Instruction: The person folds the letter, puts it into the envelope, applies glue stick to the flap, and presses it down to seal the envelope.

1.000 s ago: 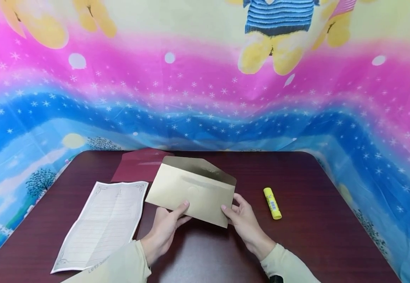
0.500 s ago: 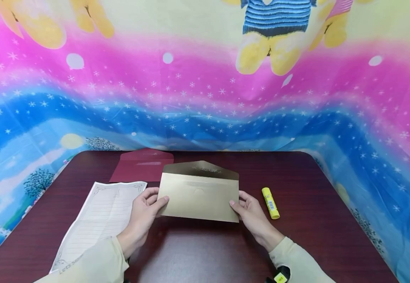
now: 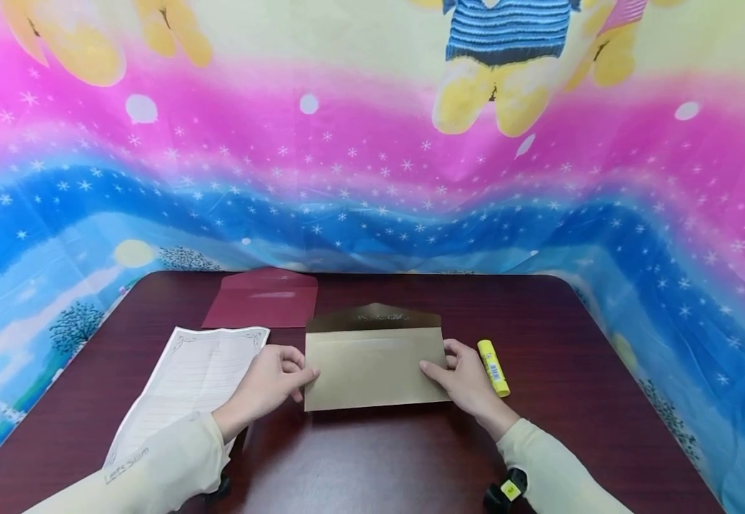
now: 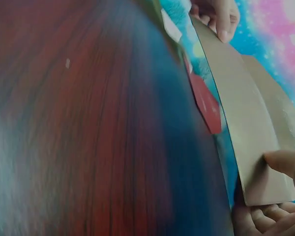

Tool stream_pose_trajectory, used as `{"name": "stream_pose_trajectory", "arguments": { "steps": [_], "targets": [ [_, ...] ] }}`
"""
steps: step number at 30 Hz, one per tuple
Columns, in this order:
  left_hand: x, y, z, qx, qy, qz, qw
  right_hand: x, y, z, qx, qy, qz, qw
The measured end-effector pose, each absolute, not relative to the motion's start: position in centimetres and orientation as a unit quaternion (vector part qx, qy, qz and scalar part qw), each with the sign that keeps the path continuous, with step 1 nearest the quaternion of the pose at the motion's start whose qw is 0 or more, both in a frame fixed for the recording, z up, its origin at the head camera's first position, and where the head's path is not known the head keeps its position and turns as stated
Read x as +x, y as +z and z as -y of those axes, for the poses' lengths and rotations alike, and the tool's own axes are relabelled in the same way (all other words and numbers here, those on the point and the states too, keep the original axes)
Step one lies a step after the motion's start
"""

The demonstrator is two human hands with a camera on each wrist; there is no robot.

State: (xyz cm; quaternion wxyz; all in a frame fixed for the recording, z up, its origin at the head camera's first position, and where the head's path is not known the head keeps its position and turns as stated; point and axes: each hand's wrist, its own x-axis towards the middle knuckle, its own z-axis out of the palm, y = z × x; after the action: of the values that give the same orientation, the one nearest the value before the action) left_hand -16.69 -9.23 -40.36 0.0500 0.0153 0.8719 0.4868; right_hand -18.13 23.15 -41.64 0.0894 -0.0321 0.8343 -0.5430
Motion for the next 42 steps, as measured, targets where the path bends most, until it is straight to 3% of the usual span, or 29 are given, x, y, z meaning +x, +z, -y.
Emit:
{"name": "stream_pose_trajectory", "arguments": {
  "steps": [8, 14, 31, 42],
  "targets": [
    [-17.6, -40.5, 9.5, 0.036, 0.362, -0.924, 0.113, -18.7, -42.5, -23.4, -0.053, -0.467, -0.876, 0.104],
    [-18.5, -41.0, 9.5, 0.031, 0.315, -0.94, 0.128, -19.2, -43.0, -23.1, -0.046, -0.376, -0.922, 0.083],
    [-19.2, -42.0, 8.9, 0.051, 0.201, -0.976, 0.073, -20.3, -44.1, -22.9, -0.037, -0.293, -0.953, 0.065],
    [-18.9, -41.3, 8.6, 0.086, 0.177, -0.978, 0.069, -20.3, -44.4, -22.8, -0.037, -0.277, -0.958, 0.061]
  ]
}}
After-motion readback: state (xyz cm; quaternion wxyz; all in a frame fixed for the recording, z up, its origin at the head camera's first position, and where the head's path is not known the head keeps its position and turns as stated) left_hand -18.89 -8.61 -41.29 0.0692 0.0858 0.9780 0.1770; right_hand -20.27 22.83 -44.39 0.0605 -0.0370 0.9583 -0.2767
